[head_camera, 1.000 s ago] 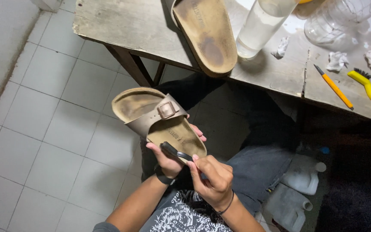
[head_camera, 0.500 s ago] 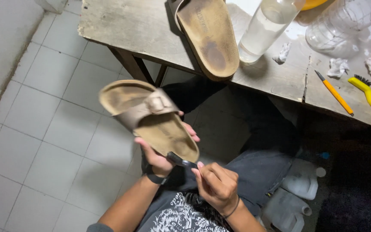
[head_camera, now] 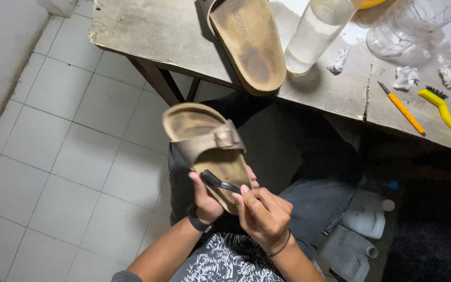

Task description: Brushing the footbed of a sandal and applying a cleaning or adhesive solution to the straps at a workbench.

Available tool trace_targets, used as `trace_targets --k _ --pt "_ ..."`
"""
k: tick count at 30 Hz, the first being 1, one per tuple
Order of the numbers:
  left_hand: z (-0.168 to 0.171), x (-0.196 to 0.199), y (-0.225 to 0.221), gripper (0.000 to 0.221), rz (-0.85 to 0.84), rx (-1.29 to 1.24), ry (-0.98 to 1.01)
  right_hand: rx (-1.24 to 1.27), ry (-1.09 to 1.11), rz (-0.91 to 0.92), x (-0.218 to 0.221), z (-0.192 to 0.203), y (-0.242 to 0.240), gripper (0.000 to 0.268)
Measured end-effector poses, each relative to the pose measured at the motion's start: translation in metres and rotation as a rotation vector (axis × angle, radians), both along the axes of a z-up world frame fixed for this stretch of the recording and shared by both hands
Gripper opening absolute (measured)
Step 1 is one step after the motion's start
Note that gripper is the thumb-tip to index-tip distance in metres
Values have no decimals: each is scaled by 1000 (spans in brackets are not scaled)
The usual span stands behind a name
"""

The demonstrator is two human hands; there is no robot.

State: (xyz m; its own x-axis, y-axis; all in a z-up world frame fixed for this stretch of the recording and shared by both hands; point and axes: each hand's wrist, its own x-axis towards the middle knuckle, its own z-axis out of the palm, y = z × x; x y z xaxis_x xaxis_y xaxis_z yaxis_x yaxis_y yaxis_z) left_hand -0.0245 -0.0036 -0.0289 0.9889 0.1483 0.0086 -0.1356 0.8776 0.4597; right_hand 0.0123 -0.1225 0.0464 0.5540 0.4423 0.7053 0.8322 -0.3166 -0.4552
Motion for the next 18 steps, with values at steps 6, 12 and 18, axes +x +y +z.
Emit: trace_targets --k 6,12,18 --pt "19 12 18 108 141 54 6 -107 6 30 -6 -12 -14 11" --pt "15 11 26 103 9 -13 -51 -102 -56 64 -3 -10 -20 19" --pt "-24 -6 -9 73 97 -39 180 -96 -63 -44 15 13 -17 8"
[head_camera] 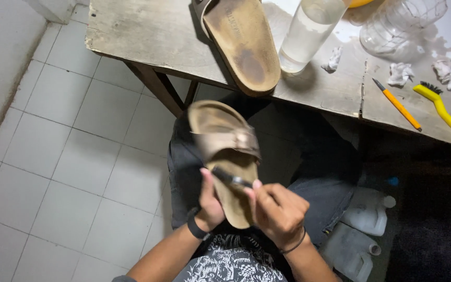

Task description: Brushing the footbed of a sandal and applying a cleaning or adhesive solution to the straps at a workbench.

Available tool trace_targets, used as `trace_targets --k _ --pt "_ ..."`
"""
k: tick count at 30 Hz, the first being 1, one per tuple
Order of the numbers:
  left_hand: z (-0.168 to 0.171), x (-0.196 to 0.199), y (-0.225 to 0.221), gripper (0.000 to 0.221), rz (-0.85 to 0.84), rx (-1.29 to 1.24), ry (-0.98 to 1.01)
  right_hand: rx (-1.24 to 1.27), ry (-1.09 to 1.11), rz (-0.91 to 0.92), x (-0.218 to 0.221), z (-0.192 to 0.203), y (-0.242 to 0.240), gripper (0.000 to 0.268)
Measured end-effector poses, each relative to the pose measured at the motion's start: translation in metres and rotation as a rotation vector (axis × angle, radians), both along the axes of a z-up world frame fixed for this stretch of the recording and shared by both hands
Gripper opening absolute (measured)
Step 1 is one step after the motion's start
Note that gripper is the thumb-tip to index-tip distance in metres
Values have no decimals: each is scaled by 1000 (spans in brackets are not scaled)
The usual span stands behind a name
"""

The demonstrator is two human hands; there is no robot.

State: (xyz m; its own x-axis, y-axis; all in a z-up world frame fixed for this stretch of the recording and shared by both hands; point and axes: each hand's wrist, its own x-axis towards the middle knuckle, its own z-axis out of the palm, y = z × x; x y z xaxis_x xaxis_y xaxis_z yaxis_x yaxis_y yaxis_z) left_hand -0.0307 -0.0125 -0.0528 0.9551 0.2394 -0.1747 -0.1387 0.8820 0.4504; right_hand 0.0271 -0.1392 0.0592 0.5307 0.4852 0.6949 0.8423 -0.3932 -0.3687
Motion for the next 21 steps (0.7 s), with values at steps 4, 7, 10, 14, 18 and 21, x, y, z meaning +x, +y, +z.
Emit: trace_targets --k 4,7,10,14,18,21 --pt "28 8 23 92 -126 -96 32 -4 -19 87 2 -10 -12 13" --pt "40 0 37 108 -482 -356 6 -109 -71 217 9 -15 -25 17" --pt "30 -3 29 108 -680 -319 67 -92 -78 136 29 -10 -29 24" --pt "30 0 37 98 -699 -450 86 -139 -61 267 18 -2 -24 27" --pt "40 -3 38 107 -862 -288 185 -161 -90 134 36 -7 -32 26" --pt "31 0 40 102 -835 -474 116 -120 14 329 18 3 -25 36"
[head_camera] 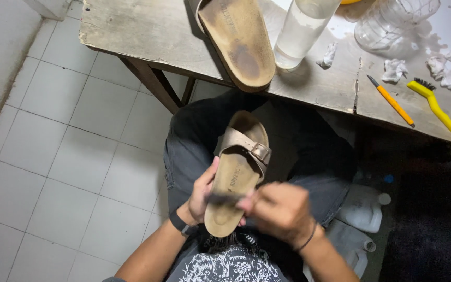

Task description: Brushing the footbed of a sandal and applying a cleaning or adhesive solution to the straps at a workbench.

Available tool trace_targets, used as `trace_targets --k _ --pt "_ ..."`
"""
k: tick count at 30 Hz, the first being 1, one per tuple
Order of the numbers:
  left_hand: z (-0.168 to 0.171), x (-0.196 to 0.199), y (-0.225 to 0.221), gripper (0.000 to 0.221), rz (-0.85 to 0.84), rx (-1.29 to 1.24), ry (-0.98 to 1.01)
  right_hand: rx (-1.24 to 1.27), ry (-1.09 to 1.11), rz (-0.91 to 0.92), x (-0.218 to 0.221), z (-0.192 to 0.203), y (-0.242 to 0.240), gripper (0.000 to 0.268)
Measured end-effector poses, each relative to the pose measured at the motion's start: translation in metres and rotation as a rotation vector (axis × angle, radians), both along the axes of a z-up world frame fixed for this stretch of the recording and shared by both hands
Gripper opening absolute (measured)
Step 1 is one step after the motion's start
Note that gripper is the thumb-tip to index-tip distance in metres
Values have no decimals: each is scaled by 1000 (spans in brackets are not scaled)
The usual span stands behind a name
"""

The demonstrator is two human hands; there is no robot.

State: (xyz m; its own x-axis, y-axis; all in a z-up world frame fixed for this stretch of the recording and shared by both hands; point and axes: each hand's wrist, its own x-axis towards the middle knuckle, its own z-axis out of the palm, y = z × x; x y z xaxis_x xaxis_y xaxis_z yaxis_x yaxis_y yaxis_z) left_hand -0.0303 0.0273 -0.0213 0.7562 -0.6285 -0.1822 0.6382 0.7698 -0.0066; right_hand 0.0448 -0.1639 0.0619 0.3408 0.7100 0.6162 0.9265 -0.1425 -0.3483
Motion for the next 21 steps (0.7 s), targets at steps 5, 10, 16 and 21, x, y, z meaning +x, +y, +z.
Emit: trace_targets --k 5,10,16,21 --pt "8 2 4 99 21 130 12 -28 -69 -125 11 -6 -9 27" --pt "11 10 5 79 356 351 -33 -1 -46 -126 -9 2 -2 34" --pt "19 8 5 77 526 835 -332 -62 -164 -327 -4 -24 -16 20" --pt "23 7 15 92 599 827 -3 -41 -75 -158 -23 -28 -10 33"
